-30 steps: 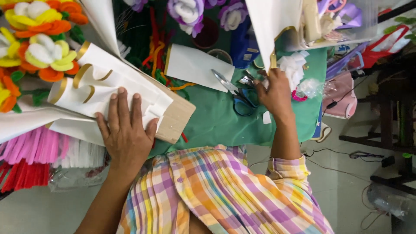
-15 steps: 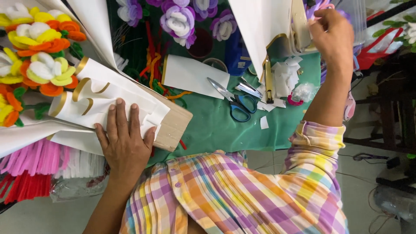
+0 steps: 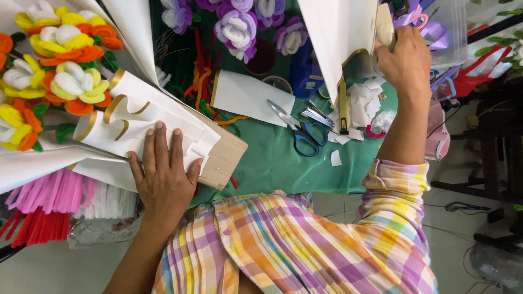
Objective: The person folds white paper with gold edges around a bouquet of artificial flowers. They use scissors to trim the paper and a stapler to secure the wrapping in place.
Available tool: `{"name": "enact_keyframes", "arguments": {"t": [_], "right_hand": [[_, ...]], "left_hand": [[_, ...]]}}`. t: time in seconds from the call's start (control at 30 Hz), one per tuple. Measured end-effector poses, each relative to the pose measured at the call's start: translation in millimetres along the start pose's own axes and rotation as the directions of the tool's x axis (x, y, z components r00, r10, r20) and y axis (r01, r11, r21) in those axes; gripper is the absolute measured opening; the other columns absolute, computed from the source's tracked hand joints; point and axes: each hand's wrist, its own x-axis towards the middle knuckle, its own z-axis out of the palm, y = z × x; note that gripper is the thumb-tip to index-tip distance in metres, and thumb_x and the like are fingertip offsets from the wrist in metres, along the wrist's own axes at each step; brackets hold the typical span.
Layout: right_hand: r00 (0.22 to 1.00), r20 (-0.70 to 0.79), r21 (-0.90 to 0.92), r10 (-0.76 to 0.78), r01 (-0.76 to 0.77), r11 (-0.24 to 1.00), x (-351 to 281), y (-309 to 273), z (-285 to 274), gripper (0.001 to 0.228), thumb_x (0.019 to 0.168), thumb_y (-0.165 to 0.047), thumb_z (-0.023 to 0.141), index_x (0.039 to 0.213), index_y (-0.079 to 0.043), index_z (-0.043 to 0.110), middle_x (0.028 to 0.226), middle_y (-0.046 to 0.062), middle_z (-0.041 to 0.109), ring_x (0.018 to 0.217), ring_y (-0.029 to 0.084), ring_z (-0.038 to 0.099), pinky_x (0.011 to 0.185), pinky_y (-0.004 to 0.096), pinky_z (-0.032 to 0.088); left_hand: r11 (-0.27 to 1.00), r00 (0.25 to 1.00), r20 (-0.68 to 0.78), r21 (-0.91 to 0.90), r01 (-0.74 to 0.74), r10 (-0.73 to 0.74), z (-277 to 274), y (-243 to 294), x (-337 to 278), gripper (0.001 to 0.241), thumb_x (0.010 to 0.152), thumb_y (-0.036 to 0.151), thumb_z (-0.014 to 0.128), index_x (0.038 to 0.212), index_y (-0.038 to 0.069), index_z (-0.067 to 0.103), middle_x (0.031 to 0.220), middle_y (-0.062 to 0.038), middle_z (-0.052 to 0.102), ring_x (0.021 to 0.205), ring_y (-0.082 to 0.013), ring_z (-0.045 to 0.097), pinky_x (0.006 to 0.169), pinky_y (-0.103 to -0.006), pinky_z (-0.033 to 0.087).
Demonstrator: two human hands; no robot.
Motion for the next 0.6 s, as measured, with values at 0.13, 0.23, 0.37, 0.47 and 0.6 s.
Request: {"name": "enact_keyframes", "arguments": {"t": [0.13,0.23,0.37,0.47,0.6], "right_hand": [[0.992,-0.048,0.328,0.114,-0.092,0.94,-5.4,2.2,-10.8,0.024,0.11,-0.017,0.052,0.119,0.005,0.049,0.115,0.025,0.058,0.092,0.035,0.06,0.072,0.048,0.051],[0.976,-0.162,0.471,0.142,-0.05,0.881,-4.3,27.8,-8.9,0.019,0.116,-0.011,0.048,0.126,0.004,0.049,0.123,0.025,0.062,0.1,0.031,0.067,0.076,0.04,0.064],[0.904,-0.361,0.666,0.227,0.08,0.742,3.7,92.2,5.9,0.004,0.119,-0.01,0.049,0.118,-0.007,0.047,0.097,0.003,0.044,0.079,0.013,0.039,0.067,0.028,0.039],[0.886,-0.427,0.787,0.181,0.266,0.556,-8.9,97.6,-14.8,0.024,0.114,-0.018,0.044,0.13,-0.002,0.049,0.115,0.018,0.055,0.088,0.026,0.064,0.071,0.037,0.057],[0.822,-0.256,0.949,0.509,0.313,-0.027,-23.7,91.8,-31.0,0.041,0.087,-0.034,0.073,0.122,-0.013,0.075,0.102,0.019,0.07,0.098,0.034,0.075,0.092,0.05,0.069]], "left_hand": [[0.999,1.0,0.006,0.047,0.0,-0.001,1.8,-0.4,-0.2,0.066,0.111,0.06,0.04,0.158,0.017,0.054,0.166,-0.012,0.047,0.155,-0.0257,0.041,0.129,-0.0484,0.009],[0.999,1.0,0.025,0.036,0.001,-0.002,2.1,-0.1,-1.0,0.066,0.11,0.06,0.043,0.16,0.017,0.053,0.167,-0.012,0.046,0.156,-0.0261,0.039,0.129,-0.0491,0.009],[0.994,1.0,0.031,0.105,-0.004,0.0,1.2,-0.2,-0.8,0.067,0.11,0.063,0.043,0.16,0.02,0.053,0.167,-0.01,0.044,0.157,-0.0235,0.037,0.13,-0.0482,0.008],[1.0,1.0,0.011,0.017,-0.003,0.002,3.0,-0.4,-1.2,0.066,0.111,0.059,0.043,0.16,0.016,0.053,0.167,-0.012,0.046,0.156,-0.0266,0.039,0.129,-0.0489,0.009],[0.999,1.0,0.021,0.051,-0.008,0.007,4.2,-1.1,-2.2,0.068,0.111,0.062,0.043,0.162,0.017,0.049,0.168,-0.012,0.044,0.157,-0.0255,0.037,0.129,-0.0485,0.008]]}}
